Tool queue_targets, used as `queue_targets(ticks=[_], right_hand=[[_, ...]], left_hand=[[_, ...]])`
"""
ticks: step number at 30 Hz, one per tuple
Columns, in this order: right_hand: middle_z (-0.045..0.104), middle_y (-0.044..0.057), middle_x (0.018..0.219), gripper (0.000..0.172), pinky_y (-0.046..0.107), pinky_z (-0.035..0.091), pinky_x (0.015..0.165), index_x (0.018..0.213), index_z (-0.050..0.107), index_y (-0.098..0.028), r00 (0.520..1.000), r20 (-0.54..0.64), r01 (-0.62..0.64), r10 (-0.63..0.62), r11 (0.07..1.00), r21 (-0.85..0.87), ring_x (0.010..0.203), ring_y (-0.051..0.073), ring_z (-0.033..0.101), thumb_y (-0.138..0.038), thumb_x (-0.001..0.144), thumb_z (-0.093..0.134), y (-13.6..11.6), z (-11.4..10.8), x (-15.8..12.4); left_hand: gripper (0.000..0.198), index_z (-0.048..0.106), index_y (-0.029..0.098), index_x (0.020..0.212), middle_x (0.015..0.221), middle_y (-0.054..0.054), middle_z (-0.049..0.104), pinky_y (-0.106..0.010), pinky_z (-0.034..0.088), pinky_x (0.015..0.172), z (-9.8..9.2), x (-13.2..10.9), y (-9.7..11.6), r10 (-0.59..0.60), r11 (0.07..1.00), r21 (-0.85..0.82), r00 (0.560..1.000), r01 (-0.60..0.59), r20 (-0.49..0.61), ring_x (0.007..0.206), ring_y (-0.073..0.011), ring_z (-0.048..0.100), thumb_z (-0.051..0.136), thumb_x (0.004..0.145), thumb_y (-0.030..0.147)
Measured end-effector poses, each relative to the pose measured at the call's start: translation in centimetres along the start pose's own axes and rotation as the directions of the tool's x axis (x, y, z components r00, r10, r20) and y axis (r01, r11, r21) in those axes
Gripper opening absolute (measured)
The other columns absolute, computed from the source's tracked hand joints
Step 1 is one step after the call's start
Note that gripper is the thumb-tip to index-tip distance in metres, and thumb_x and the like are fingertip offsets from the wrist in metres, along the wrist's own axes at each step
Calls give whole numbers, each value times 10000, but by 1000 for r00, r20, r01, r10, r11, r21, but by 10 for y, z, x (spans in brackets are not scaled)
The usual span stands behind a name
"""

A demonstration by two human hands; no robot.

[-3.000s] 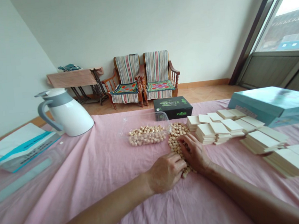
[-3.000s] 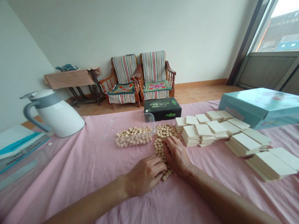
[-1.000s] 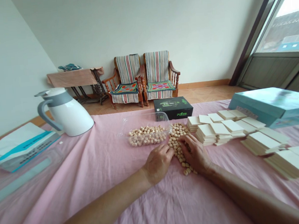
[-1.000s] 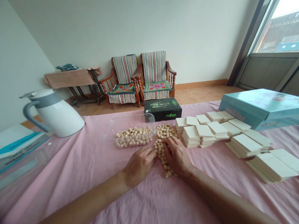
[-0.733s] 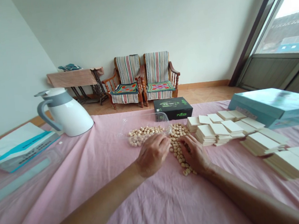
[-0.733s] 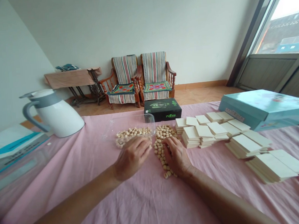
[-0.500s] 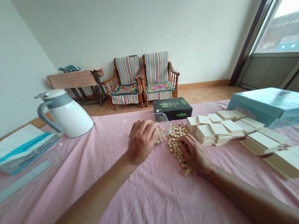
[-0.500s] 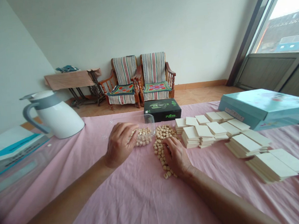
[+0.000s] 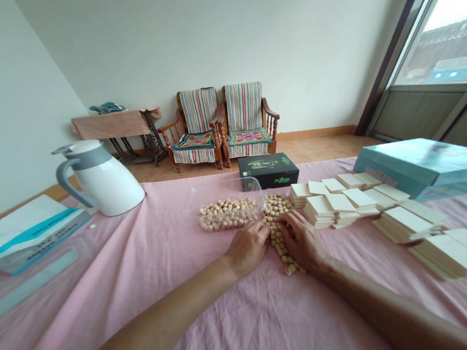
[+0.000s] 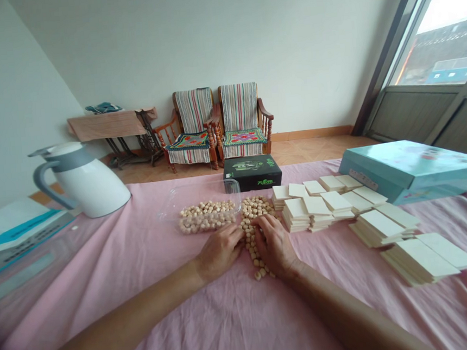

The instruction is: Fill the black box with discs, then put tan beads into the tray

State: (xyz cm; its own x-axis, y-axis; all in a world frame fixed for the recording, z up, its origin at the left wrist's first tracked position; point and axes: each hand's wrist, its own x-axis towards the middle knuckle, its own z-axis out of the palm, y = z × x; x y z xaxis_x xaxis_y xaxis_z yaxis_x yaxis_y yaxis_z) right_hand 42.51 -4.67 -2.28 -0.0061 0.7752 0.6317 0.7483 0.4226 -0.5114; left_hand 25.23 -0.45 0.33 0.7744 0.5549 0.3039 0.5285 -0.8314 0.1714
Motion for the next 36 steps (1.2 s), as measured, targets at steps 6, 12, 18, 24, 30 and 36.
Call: queue_targets(ticks=[6,12,18,24,30,36], right_hand=[[603,61,915,161,319,450,787,931,556,-205,1000,-4,-12,12,1000,-4,859,184,553,-139,866,424,-3,-1,1],[617,62,918,160,331,426,790,909,576,-206,1000,3,-14,15,998,-55,873,194,549,-148,846,442,-5,-3,1],[632,47,925,125,390,349,823,878,627,-222,996,92,13,7,976,-219,905,230,503,-245,764,581,-13,-8,2],[628,34,824,98,386,321,833,814,648,-228,997,80,27,-6,964,-264,865,213,480,-212,735,594,-12,-4,3],[631,29,818,105,391,345,820,811,653,-229,999,38,10,0,964,-267,857,214,498,-184,751,580,-6,-1,0],[617,48,866,151,307,449,718,905,637,-204,998,-66,-19,14,997,-72,787,174,561,-214,832,506,-11,-11,22]], left_hand=[[116,564,174,929,903,-53,592,-321,476,811,-28,-2,1,145,988,90,966,-128,-214,890,-180,557,453,901,151],[189,578,171,1058,1009,-77,622,-369,455,864,-64,7,-28,2,991,119,863,67,-505,969,-217,555,494,891,193],[185,598,178,1030,1036,-68,634,-380,409,898,-71,-20,-51,-92,976,124,855,180,-510,1013,-225,547,527,871,239],[319,596,200,1074,1048,-86,651,-428,371,890,-75,-59,-76,-101,936,272,910,223,-402,1018,-265,551,625,806,371],[106,600,193,852,895,-62,659,-399,370,863,-72,-68,-91,-131,933,270,922,239,-365,961,-238,563,578,839,295],[160,557,194,732,732,-27,639,-383,335,793,-70,-65,-80,-117,926,297,923,236,-367,764,-201,558,546,868,278]])
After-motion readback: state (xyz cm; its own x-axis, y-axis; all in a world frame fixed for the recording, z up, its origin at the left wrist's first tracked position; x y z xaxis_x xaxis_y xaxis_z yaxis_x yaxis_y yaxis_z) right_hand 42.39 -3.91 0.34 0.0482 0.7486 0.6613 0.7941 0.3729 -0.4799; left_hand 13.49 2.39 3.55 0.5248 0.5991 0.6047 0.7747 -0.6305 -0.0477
